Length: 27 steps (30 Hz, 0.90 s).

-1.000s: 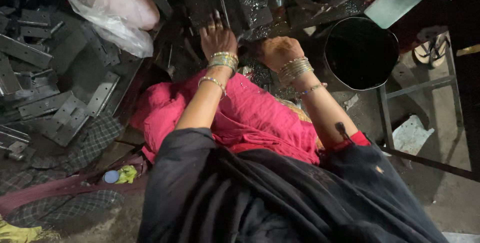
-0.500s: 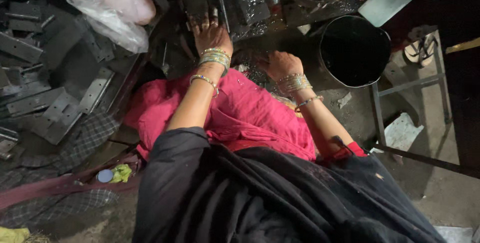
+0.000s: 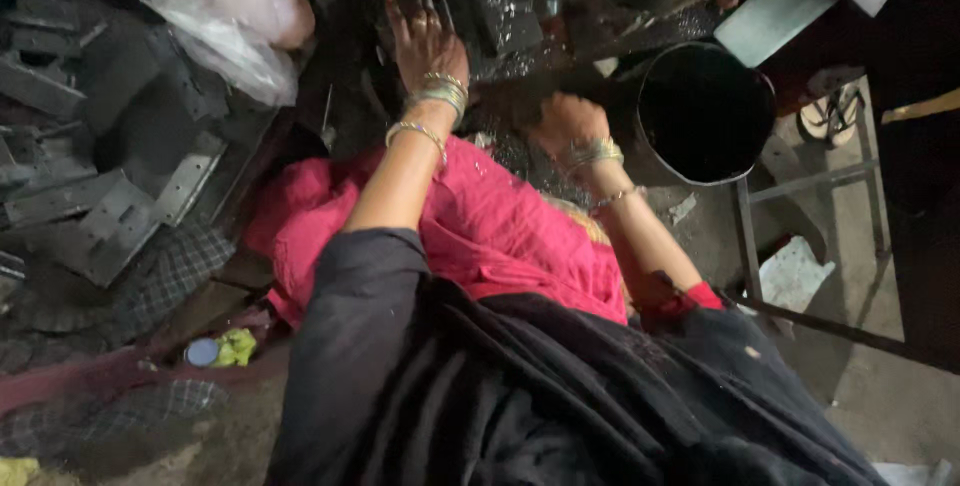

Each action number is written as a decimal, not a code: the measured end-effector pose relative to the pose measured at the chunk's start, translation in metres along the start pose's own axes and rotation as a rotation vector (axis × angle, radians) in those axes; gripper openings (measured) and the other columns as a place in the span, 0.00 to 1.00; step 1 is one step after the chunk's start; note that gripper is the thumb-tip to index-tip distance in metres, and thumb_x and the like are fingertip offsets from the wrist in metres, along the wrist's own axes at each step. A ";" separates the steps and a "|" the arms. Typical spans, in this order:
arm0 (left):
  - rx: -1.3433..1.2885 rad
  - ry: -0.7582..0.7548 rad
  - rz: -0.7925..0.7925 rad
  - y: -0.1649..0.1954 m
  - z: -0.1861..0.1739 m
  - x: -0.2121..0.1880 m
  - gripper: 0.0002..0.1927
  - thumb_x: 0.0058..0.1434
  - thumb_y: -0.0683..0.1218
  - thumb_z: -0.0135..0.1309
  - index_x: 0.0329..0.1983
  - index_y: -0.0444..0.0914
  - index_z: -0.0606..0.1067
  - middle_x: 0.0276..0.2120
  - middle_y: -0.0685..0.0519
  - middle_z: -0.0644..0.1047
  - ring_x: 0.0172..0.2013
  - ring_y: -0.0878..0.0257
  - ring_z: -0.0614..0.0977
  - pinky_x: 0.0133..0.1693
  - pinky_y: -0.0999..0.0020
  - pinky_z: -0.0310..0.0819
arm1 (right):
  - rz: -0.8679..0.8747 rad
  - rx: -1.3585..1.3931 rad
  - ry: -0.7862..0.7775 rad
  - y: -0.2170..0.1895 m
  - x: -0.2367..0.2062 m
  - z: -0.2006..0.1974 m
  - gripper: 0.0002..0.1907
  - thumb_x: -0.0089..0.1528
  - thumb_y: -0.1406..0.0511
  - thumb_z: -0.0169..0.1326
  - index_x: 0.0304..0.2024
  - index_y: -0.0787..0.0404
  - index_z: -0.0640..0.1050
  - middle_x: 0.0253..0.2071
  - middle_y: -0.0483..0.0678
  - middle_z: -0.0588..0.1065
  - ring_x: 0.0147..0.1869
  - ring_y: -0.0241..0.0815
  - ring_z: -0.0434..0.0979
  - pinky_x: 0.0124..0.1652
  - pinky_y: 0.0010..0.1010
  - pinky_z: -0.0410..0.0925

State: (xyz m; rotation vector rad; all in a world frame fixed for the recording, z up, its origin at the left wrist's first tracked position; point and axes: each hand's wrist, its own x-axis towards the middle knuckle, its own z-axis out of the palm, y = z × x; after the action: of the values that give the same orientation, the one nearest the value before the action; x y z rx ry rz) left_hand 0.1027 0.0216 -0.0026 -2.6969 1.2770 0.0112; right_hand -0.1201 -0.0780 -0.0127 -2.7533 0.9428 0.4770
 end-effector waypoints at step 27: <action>0.037 0.069 -0.148 -0.022 0.008 0.067 0.24 0.71 0.52 0.35 0.68 0.48 0.69 0.73 0.56 0.62 0.74 0.53 0.55 0.69 0.37 0.31 | -0.150 -0.033 0.106 0.011 0.010 0.018 0.29 0.66 0.43 0.51 0.37 0.63 0.81 0.36 0.60 0.80 0.42 0.60 0.82 0.40 0.49 0.74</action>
State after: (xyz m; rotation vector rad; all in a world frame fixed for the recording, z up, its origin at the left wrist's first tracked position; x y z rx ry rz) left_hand 0.1627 -0.0154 -0.0123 -2.7749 1.0802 -0.1218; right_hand -0.1235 -0.0868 -0.0337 -2.8762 0.7480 0.3270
